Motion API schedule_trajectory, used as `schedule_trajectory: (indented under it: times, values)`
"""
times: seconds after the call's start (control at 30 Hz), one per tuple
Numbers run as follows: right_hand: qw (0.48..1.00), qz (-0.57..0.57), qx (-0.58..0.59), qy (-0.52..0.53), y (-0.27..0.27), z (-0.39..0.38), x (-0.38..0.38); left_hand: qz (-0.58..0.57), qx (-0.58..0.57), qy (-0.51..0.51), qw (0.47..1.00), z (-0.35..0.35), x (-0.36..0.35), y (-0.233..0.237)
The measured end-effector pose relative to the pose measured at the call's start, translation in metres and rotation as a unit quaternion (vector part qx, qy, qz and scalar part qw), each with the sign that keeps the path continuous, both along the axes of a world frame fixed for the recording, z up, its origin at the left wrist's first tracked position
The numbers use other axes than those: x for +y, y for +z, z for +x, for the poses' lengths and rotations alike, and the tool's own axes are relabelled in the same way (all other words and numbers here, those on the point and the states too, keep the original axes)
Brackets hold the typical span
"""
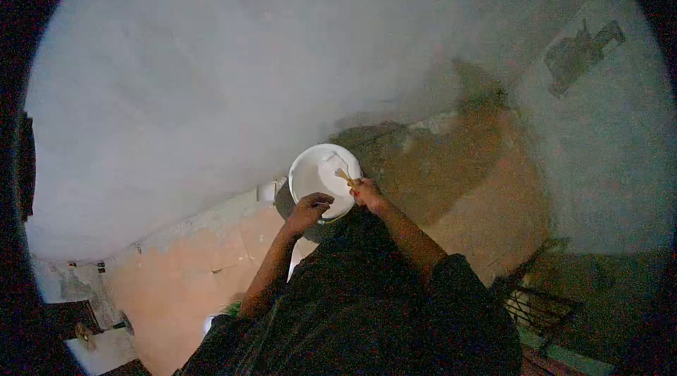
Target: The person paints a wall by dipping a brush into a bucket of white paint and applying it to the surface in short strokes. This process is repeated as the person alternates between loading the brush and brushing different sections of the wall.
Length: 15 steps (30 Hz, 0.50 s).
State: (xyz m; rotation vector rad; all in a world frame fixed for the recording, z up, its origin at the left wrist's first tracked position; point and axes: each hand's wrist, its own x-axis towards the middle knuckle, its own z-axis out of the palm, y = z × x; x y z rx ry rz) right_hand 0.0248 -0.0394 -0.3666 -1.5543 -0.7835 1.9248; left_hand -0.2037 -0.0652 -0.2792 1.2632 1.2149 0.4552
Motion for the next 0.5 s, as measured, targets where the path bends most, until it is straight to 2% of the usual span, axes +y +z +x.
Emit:
schedule_trajectory:
  times: [0.03,0.1,0.17,0.2,0.37,0.43,0.5]
  values:
    - [0.998,0.007,0.058,-0.024,0.011,-0.003,0.002,0.007,0.0,0.0,1.0,0.0,0.0,0.0]
    - [0.996,0.016,0.081,-0.029,0.024,-0.006,0.005,-0.017,-0.015,0.017,1.0,0.002,-0.002,-0.002]
    - [0.986,0.058,0.153,-0.023,0.025,-0.008,0.005,-0.016,-0.013,0.024,0.999,0.004,-0.008,-0.013]
    - [0.971,0.071,0.227,-0.035,0.03,-0.007,0.004,0.002,-0.015,0.022,1.0,0.006,-0.011,-0.013]
    - [0.972,0.091,0.206,-0.058,0.057,-0.018,0.004,0.026,-0.005,0.017,1.0,0.01,-0.031,-0.018]
    - [0.945,0.107,0.308,-0.029,0.055,-0.017,0.005,0.0,-0.003,0.023,1.0,0.011,-0.035,-0.016]
    - [0.944,0.099,0.316,-0.018,0.054,-0.019,0.006,-0.015,-0.003,0.042,0.999,0.013,-0.04,-0.022]
